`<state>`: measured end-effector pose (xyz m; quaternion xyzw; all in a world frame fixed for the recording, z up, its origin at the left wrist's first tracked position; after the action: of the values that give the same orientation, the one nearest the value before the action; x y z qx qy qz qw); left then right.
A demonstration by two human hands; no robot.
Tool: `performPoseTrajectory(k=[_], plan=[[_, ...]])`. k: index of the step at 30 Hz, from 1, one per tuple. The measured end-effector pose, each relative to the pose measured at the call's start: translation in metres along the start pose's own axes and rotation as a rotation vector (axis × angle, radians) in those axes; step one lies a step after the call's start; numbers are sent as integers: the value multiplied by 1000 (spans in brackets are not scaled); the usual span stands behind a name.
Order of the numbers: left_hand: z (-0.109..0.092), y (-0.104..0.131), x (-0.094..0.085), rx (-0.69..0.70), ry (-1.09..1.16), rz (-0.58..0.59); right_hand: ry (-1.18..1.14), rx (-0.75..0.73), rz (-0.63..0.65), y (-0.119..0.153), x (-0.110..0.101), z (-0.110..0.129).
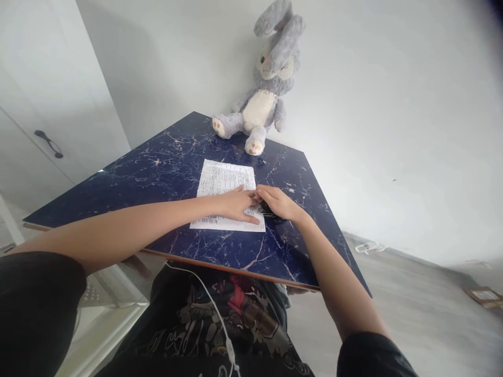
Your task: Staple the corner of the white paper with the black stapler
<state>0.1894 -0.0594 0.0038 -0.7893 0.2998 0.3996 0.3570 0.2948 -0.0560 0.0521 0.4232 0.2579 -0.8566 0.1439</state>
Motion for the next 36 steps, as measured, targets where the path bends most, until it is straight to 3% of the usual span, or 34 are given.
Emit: performPoseTrajectory(k=[7,11,15,21,26,31,36], plan=[[3,-1,4,-3,-30,-30,613,-1,9,3,20,7],[9,0,10,13,-76,-10,760,-19,-10,6,31,14],[10,1,10,3,-61,-6,727,-26,-27,5,28,13],[14,4,7,-40,-53,20,377,88,47,2,4,-15],[16,5,8,-32,-72,31,547,189,25,4,5,-18],[14,4,9,-34,-11,19,724,99,25,7,30,2],[15,4,7,-38,-19,18,623,53,42,3,23,-5]])
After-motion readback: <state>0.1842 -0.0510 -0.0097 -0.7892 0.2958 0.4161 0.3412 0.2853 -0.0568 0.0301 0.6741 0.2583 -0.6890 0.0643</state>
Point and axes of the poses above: each hand's wrist, its own y-axis away from the middle knuckle, its own x-axis out of the palm, z = x × y, the point moved 7 cm from there along -y, towards the middle knuckle, and after that the axes turned 15 degrees about -z, right-handed, at the moved point
